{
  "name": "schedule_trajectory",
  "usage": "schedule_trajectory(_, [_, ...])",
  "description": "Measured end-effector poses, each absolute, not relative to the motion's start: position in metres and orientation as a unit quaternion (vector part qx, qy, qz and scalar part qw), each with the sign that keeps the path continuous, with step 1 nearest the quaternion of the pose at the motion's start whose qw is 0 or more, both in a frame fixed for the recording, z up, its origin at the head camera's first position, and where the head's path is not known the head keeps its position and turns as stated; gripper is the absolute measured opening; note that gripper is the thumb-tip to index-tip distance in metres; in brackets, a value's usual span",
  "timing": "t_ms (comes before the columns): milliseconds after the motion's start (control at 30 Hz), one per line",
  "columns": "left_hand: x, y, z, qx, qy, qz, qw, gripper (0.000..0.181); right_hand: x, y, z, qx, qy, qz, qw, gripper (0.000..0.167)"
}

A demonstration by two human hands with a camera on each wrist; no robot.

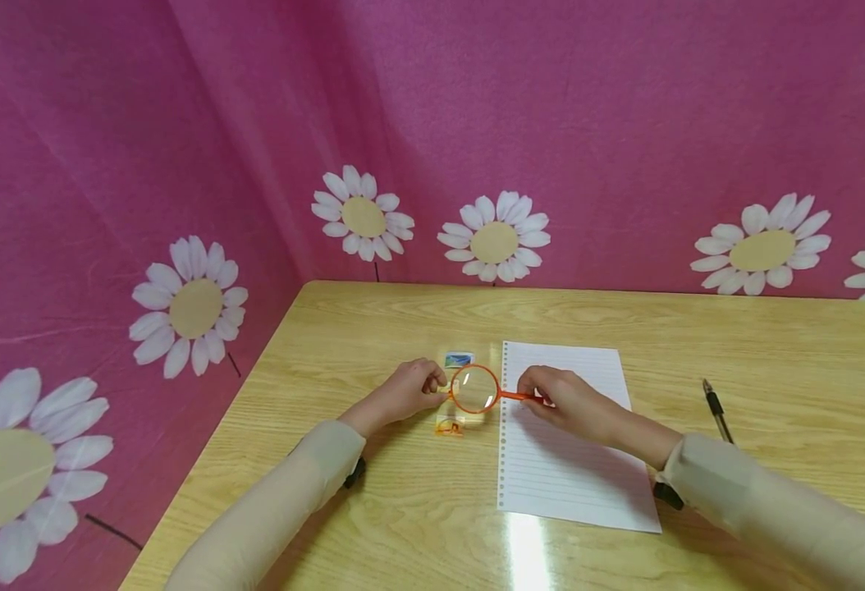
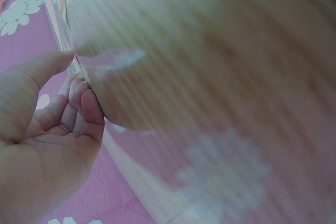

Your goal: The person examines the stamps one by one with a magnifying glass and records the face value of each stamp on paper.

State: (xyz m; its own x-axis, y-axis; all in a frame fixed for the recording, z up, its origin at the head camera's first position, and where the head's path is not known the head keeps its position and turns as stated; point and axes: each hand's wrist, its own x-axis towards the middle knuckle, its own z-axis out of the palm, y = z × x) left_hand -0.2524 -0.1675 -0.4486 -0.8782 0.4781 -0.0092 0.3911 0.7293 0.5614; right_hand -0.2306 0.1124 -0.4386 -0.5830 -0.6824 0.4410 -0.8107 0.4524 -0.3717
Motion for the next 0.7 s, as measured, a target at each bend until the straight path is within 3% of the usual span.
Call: schedule_trajectory(700, [-0.2533, -0.1673, -0.4499, 0.234, 0.926, 0.285, 0.073, 0.012, -0.2297, 0.1068, -0.4409, 0.433, -0.851, 0.281, 0.099, 0.014])
